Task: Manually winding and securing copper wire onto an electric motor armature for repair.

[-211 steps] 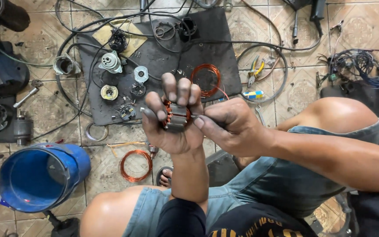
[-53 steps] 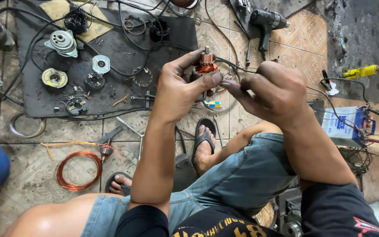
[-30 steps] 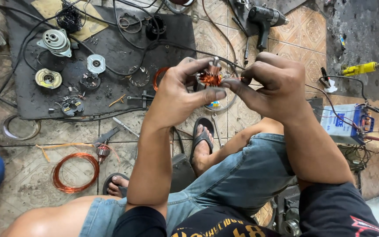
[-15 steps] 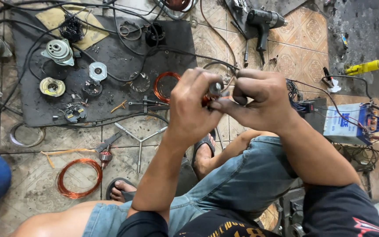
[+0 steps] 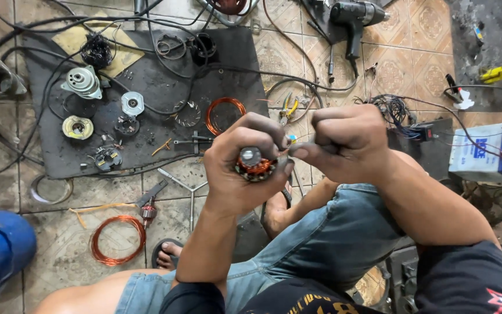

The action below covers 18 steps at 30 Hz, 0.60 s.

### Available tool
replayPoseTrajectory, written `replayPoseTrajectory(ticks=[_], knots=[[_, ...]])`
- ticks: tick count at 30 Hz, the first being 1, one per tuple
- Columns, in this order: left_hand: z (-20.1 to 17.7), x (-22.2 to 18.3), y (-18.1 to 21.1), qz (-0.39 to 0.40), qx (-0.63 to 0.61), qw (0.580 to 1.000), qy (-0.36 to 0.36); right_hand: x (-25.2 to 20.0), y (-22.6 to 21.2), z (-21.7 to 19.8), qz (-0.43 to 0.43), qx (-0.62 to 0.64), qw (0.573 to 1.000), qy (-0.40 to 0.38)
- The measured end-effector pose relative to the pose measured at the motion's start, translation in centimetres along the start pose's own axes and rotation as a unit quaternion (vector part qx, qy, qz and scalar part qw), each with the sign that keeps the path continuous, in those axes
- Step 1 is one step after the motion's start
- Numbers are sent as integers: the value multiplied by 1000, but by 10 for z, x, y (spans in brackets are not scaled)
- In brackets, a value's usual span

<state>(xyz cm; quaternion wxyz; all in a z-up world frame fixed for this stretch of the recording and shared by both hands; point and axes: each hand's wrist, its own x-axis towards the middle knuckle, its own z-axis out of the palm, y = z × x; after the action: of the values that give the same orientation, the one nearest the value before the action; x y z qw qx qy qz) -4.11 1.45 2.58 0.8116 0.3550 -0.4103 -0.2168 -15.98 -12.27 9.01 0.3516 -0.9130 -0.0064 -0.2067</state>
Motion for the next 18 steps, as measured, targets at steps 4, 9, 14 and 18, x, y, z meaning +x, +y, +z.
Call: replayPoseTrajectory(ticks=[4, 9, 14, 18], knots=[[-3, 2, -10, 11, -33, 999, -4, 3, 3, 6, 35, 9, 999, -26], [-9, 0, -34, 53, -189, 980, 46, -3, 10, 34, 102, 222, 970, 0], [-4, -4, -37, 18, -371, 924, 88, -17, 11, 66, 169, 325, 930, 41], [-12, -8, -31, -7, -385, 913, 137, -17, 4, 86, 177, 333, 922, 87]])
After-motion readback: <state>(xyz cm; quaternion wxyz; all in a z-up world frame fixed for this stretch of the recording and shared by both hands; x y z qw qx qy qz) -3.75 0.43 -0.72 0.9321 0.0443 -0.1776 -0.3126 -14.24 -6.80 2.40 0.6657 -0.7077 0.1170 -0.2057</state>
